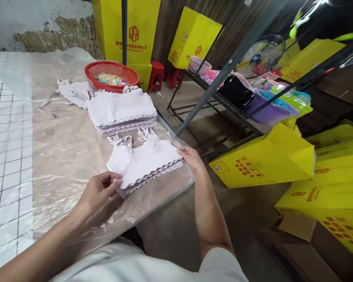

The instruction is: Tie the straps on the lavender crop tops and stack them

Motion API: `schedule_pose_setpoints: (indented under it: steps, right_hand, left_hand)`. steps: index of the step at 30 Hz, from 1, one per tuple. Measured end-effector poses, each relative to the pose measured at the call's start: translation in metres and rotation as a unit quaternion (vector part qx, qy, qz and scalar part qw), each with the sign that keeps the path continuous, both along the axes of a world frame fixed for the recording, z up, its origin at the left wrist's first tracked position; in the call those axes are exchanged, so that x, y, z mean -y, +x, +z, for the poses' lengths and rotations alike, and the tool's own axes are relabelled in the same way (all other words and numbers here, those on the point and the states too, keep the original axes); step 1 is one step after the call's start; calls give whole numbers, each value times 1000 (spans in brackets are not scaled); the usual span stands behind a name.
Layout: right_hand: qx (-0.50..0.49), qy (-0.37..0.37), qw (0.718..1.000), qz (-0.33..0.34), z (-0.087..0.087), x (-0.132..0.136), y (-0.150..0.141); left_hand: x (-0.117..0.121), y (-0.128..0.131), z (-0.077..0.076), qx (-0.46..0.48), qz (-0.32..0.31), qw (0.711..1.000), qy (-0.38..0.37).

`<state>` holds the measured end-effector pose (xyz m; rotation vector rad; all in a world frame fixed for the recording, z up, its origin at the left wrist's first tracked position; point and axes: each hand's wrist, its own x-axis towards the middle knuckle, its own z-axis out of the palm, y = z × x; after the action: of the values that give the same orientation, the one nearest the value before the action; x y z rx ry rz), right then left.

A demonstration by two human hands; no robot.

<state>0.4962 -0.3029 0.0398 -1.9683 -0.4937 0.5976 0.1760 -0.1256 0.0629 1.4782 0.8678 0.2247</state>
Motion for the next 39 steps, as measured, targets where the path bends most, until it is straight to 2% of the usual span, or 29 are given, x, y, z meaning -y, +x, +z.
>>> schedule_pose_setpoints:
  steps: [5,11,13,15,18,20,22,25,28,31,33,36,39]
  right_hand:
    - [49,-17,999,-1,-18,9,-4]
    - [130,-44,990,-15,-20,14,-1]
    - [148,-58,987,-15,-21,15,-2]
    - [162,-72,984,-13,-23,17,-5]
    - [249,-115,961,-23,-20,17,-12]
    - [355,-136,925,-26,-15,10,-19]
    - [439,-126,890,1,-9,-6,-29]
    - [482,-109,863,101,-7,-42,-44]
    - [462,-162,854,172,-16,-74,-51]
    - [442,-219,850,185,-29,-89,-44]
    - [445,-228,845,191,-35,-91,-38]
    - [463,-211,839,195,-41,-87,-30]
    - [520,-113,829,170,-54,-81,-12]
  left_hand:
    - [9,-3,-23,-22,-11,1000,2]
    - [6,2,-30,-17,-27,999,3]
    - [5,3,-33,-32,-41,998,33]
    - [4,0,-33,-59,-62,991,99]
    - [5,-6,-26,-94,-97,963,233]
    - [6,-7,-20,-92,-105,936,324]
    - [7,-3,-19,-63,-100,903,414]
    - [2,12,-34,-4,-131,833,537]
    - [-12,23,-63,-9,-180,771,612]
    - [-30,28,-85,-55,-186,754,627]
    - [-35,28,-90,-77,-189,755,623]
    - [-28,24,-80,-111,-190,760,611]
    - [-16,23,-66,-85,-207,753,619]
